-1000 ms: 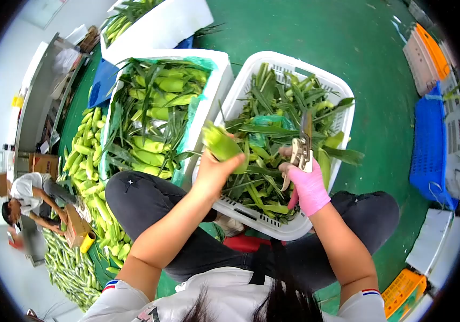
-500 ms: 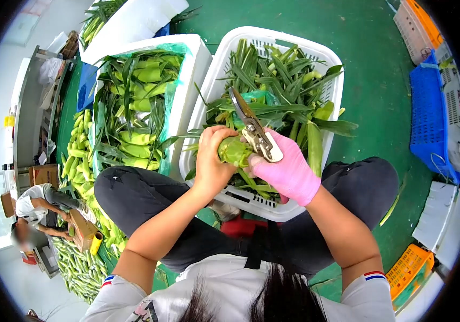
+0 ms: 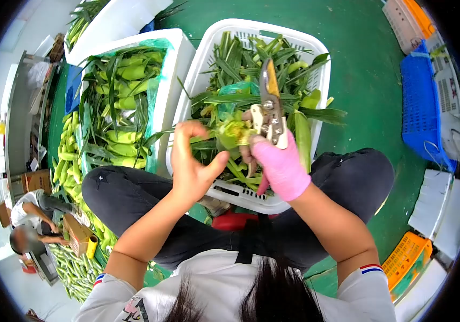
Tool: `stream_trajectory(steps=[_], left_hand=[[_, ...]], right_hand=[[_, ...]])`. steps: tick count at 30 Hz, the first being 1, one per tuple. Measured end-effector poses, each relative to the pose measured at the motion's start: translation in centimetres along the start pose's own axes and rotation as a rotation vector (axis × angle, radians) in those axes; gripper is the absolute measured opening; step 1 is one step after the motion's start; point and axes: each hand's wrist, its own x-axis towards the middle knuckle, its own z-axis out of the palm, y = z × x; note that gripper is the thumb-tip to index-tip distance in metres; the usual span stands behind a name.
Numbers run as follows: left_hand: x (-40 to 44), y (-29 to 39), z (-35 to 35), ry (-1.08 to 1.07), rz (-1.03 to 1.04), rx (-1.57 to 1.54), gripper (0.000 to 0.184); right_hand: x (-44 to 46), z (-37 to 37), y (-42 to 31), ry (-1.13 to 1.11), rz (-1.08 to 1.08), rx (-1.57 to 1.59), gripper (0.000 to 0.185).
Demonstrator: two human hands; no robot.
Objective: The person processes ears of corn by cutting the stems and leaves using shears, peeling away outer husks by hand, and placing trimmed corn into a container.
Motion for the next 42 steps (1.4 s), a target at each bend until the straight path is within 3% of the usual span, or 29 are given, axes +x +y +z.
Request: stream_trajectory(steps=[2, 3, 6, 9, 11, 13, 15, 18, 20, 22, 23, 25, 26, 27, 29, 31, 34, 35, 37, 38, 41, 42], left_hand=[[0.4, 1.5, -0.1, -0.042, 0.054, 0.072, 0.044], [0.5, 2.3, 0.1, -0.053, -0.022, 0.098, 0.039], [1.6, 2.5, -0.5, -0.076, -0.037, 0.365, 0.038], [1.8, 1.1, -0.9, -0.141, -0.078, -0.002, 0.039], [2.2, 1.8, -1.4, -0.224, -0.297, -0.456, 0.042], [2.5, 2.2, -1.2, -0.22, -0.446, -0.777, 0.044], [3.1, 2.1, -1.5, -0.213, -0.631, -0.986, 0.043], [3.6, 1.7, -1.2, -0.246, -0.717, -1.099, 0.045], [4.1, 1.6, -1.7, -0.318, -0.761, -1.109, 0.046], [3.7, -1.1, -2.6, -0.658, -0.937, -1.242, 0.061], [3.2, -2.3, -3.1, -0.859, -1.01, -1.322, 0.069], [2.1, 0.1, -3.0, -0.699, -1.178, -1.249, 0.084], [1.0, 0.0, -2.5, -0.541, -1.154, -1.316, 0.077], [0.5, -0.5, -3.1, -0.548, -1.223, -1.483, 0.068], [-0.5, -0.8, -5.3, -0.552, -1.068, -1.592, 0.06], [-1.0, 0.9, -9.7, -0.439, -0.855, -1.123, 0.06], [-3.3, -0.1, -13.5, -0.289, -0.573, -0.52, 0.064], [-3.3, 0.4, -16.3, -0.384, -0.633, -0.603, 0.068], [-5.1, 0.3, -20.2, -0.224, -0.444, -0.788, 0.072], [-6.0, 1.2, -23.1, -0.132, -0.499, -0.87, 0.072], [-9.3, 0.2, -30.8, 0.234, -0.554, -0.962, 0.075], [-10.8, -2.2, -32.4, 0.38, -0.537, -0.912, 0.076]], right_hand=[[-0.5, 1.3, -0.6, 0.045, 0.029, -0.145, 0.038], [-0.2, 2.1, 0.8, 0.095, -0.193, -0.233, 0.038], [-0.3, 2.4, 1.6, 0.054, -0.179, -0.161, 0.039], [-0.7, 1.9, -1.3, -0.033, -0.077, -0.125, 0.04], [-0.1, 0.9, -2.8, -0.038, 0.026, -0.027, 0.042], [0.5, 0.3, -3.1, -0.018, 0.12, 0.292, 0.046], [1.0, -0.5, -2.8, -0.129, 0.173, 0.566, 0.045], [1.4, -1.2, -2.7, -0.166, 0.19, 0.59, 0.046], [0.8, -0.6, -3.5, -0.104, 0.062, 0.372, 0.046], [0.5, 0.1, -4.3, -0.077, 0.019, 0.058, 0.044], [0.2, 0.1, -4.0, -0.18, -0.146, -0.214, 0.043], [0.5, 1.0, -1.0, -0.448, -0.567, -0.604, 0.044], [0.3, 2.0, -0.4, -0.56, -0.742, -0.779, 0.046], [-1.0, 4.0, -1.7, -0.656, -0.788, -0.987, 0.048], [-2.3, 6.4, -1.8, -0.693, -0.779, -0.944, 0.051], [-2.9, 6.9, -0.7, -0.568, -0.743, -0.904, 0.051], [-1.2, 4.8, 2.1, -0.195, -0.414, -0.585, 0.04], [-0.6, 4.9, 1.6, -0.077, -0.307, -0.448, 0.04], [3.3, 1.6, 3.3, -0.034, -0.173, -0.234, 0.051], [3.9, 1.6, 2.9, -0.018, -0.019, -0.158, 0.055], [5.8, -0.7, 5.3, 0.15, 0.104, -0.217, 0.055], [6.6, -2.6, 6.0, 0.102, 0.125, -0.235, 0.054]])
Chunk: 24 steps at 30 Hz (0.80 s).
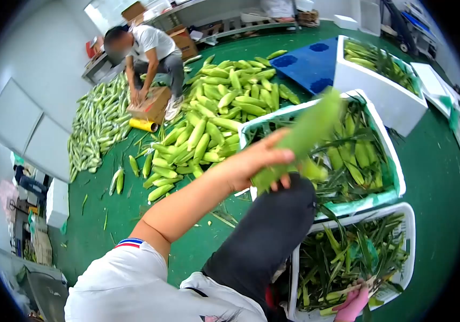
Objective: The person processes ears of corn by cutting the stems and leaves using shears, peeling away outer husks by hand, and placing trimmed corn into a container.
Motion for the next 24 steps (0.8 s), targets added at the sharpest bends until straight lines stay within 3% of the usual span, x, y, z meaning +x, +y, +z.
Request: stream_trajectory(steps=[1, 4, 5, 6, 7, 8, 10, 11, 12, 13, 15, 17, 18, 19, 21, 22, 24], left_hand=[[0.6, -1.1, -4.1, 0.108, 0.047, 0.003, 0.077], [1.3, -5.7, -17.6, 0.486, -0.116, -0.073, 0.072], [1.5, -7.3, -22.3, 0.631, -0.191, -0.089, 0.063], [1.3, -8.2, -27.6, 0.596, -0.182, -0.168, 0.051], [1.8, -7.8, -32.4, 0.717, -0.286, -0.199, 0.042], [2.1, -6.7, -36.3, 0.741, -0.329, -0.343, 0.053], [3.9, -4.7, -40.1, 0.881, 0.036, 0.019, 0.096], [5.2, -3.9, -42.3, 0.935, 0.192, -0.042, 0.105], [6.3, -0.8, -39.2, 1.069, 0.3, -0.154, 0.103], [7.4, 1.1, -37.7, 0.992, 0.303, -0.207, 0.109], [12.0, 1.7, -36.2, 0.982, 0.271, 0.053, 0.094], [17.0, -0.4, -33.6, 0.698, 0.247, 0.373, 0.065], [18.8, -1.9, -29.4, 0.555, 0.265, 0.41, 0.032], [20.2, -3.0, -26.1, 0.327, 0.098, 0.592, 0.024], [22.5, -8.2, -19.3, 0.07, -0.14, 0.713, 0.026], [24.0, -11.8, -18.0, -0.01, 0.048, 1.206, 0.03], [25.0, -16.0, -16.2, -0.111, 0.112, 1.634, 0.044]], right_hand=[[0.7, -1.1, 0.9, -0.042, 0.016, -0.022, 0.053], [0.4, -1.7, 3.0, -0.021, 0.044, -0.05, 0.051], [3.2, -5.8, 6.1, -0.025, 0.089, -0.042, 0.049], [1.6, -4.6, 5.6, 0.003, 0.084, -0.058, 0.048], [-0.8, -2.1, 4.7, 0.038, 0.088, -0.072, 0.047], [-0.7, -2.3, 4.9, 0.059, 0.102, -0.057, 0.053], [-0.6, -1.7, 4.7, 0.062, 0.108, -0.07, 0.046], [-0.3, -1.6, 4.6, 0.058, 0.11, -0.066, 0.045], [0.2, -1.6, 4.7, 0.045, 0.099, -0.034, 0.044], [0.0, -0.9, 4.5, 0.059, 0.084, -0.025, 0.044], [0.5, -0.5, 4.2, 0.034, 0.091, -0.017, 0.051], [0.4, 0.6, 4.3, 0.074, 0.108, 0.001, 0.05], [0.6, 0.7, 4.5, 0.092, 0.144, -0.017, 0.048], [0.5, 1.4, 4.3, 0.115, 0.155, -0.021, 0.047], [-0.6, 3.6, 3.3, 0.077, 0.109, -0.025, 0.047], [-0.2, 2.4, 4.0, 0.047, 0.108, -0.02, 0.048], [-0.5, 3.0, 3.4, 0.051, 0.124, -0.016, 0.046]])
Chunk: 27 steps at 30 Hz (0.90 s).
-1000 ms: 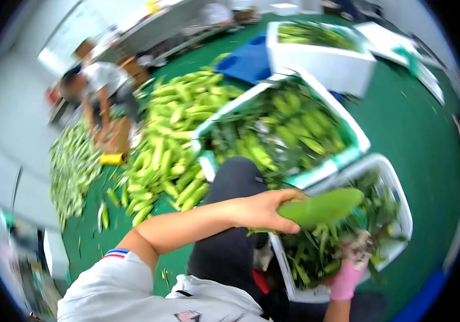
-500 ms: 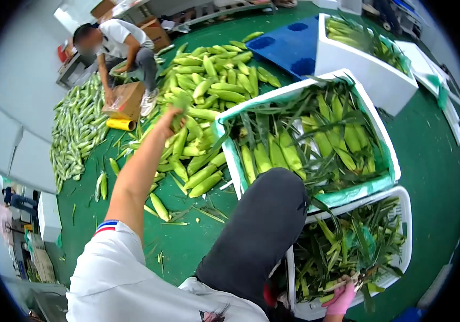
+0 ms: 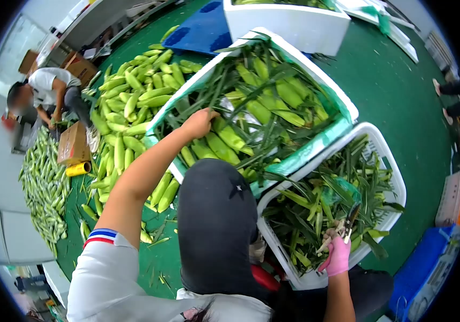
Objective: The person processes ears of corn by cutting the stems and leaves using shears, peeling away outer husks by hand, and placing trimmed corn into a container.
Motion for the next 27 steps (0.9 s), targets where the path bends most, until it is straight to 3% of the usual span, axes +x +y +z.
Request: stream_trajectory(steps=[1, 5, 9, 10, 11, 12, 13, 14, 16, 19, 20, 23, 27], left_hand=[[0.8, -0.8, 2.6, -0.009, 0.042, 0.143, 0.052], [2.9, -0.9, 1.9, -0.247, -0.005, 0.458, 0.088], [4.5, 3.8, -3.4, -0.613, 0.124, 0.753, 0.091], [4.3, 4.4, -3.4, -0.662, 0.15, 0.796, 0.092], [3.1, 4.0, -3.1, -0.58, 0.217, 0.808, 0.093], [1.4, 1.9, -2.0, -0.406, 0.297, 0.766, 0.093], [1.0, 2.4, -3.1, -0.543, 0.156, 0.505, 0.092], [0.1, 3.9, -5.1, -0.574, 0.111, 0.432, 0.083], [-1.4, 6.8, -8.7, -0.374, 0.169, 0.263, 0.074], [-3.6, 15.2, -14.3, -0.099, 0.233, -0.077, 0.062], [-3.9, 18.9, -15.7, -0.101, 0.267, -0.21, 0.062], [-4.1, 27.9, -15.3, -0.035, 0.419, -0.384, 0.064], [-5.5, 37.4, -9.4, -0.142, 0.573, -0.413, 0.071]], right_hand=[[0.1, -0.4, 0.0, -0.003, 0.017, 0.018, 0.045], [-0.8, -0.3, -1.1, -0.042, -0.012, 0.03, 0.049], [-2.0, 0.3, -2.8, -0.024, -0.006, 0.051, 0.049], [-2.1, 0.1, -3.1, -0.037, 0.008, 0.07, 0.048], [-2.2, -0.1, -3.3, -0.052, 0.015, 0.091, 0.048], [-2.4, -0.2, -3.7, -0.064, 0.007, 0.104, 0.048], [-2.8, -0.3, -4.1, -0.074, 0.003, 0.114, 0.049], [-3.4, -0.7, -4.2, -0.085, 0.01, 0.12, 0.049], [-4.1, -1.9, -4.2, -0.128, -0.038, 0.11, 0.051], [-6.4, -2.3, -7.2, -0.223, -0.186, -0.138, 0.058], [-6.6, -2.1, -7.2, -0.224, -0.281, -0.213, 0.062], [-7.4, -1.4, -9.6, -0.134, -0.442, -0.458, 0.075], [-7.2, -2.7, -12.2, 0.033, -0.578, -0.576, 0.083]])
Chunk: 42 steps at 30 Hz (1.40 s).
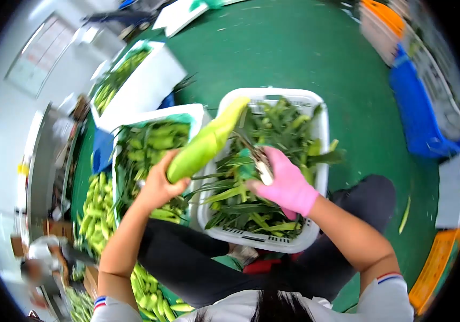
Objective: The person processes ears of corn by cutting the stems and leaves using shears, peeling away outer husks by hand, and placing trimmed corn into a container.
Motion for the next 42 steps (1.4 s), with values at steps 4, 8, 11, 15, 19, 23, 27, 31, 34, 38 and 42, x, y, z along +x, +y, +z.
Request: stream_trajectory(steps=[4, 8, 11, 15, 19, 23, 27, 31, 34, 38, 42], left_hand=[[0.1, 2.9, 8.2, 0.064, -0.005, 0.269, 0.074], [-0.5, 2.7, 11.0, 0.016, 0.092, 0.52, 0.07], [-0.1, 2.5, 11.9, -0.059, -0.043, 0.385, 0.067], [0.9, -0.7, 11.7, -0.239, -0.165, 0.271, 0.069], [1.7, -3.1, 10.6, -0.486, -0.355, -0.318, 0.07], [2.8, -2.5, 9.5, -0.362, -0.174, -0.133, 0.069], [3.7, -1.0, 7.7, -0.212, -0.047, 0.311, 0.066], [3.4, 0.7, 6.3, -0.1, 0.109, 0.784, 0.065], [3.4, 1.5, 5.9, -0.282, 0.283, 0.565, 0.068], [3.2, 2.5, 5.4, -0.331, 0.405, 0.535, 0.07], [2.2, 1.7, 6.9, 0.162, 0.267, 0.496, 0.049]], right_hand=[[0.7, -3.9, 3.3, 0.021, 0.011, -0.038, 0.085], [0.1, -4.1, 9.2, -0.17, 0.091, 0.169, 0.08], [0.4, -3.5, 10.1, -0.192, 0.205, 0.013, 0.06], [-0.2, -1.6, 11.8, -0.224, 0.317, -0.029, 0.038], [-1.1, -0.2, 11.4, -0.238, 0.472, 0.501, 0.024], [-0.5, -3.7, 8.3, -0.266, 0.542, 0.384, 0.024], [-1.5, -6.1, 5.0, -0.122, 0.246, -0.272, 0.035], [-0.5, -5.2, 3.1, 0.081, 0.033, -0.263, 0.046], [0.7, -3.0, 4.9, 0.075, -0.475, -0.397, 0.059], [0.0, -0.1, 5.4, -0.406, -0.107, -0.198, 0.066], [-0.4, 2.2, 7.7, -0.276, 0.119, 0.28, 0.066]])
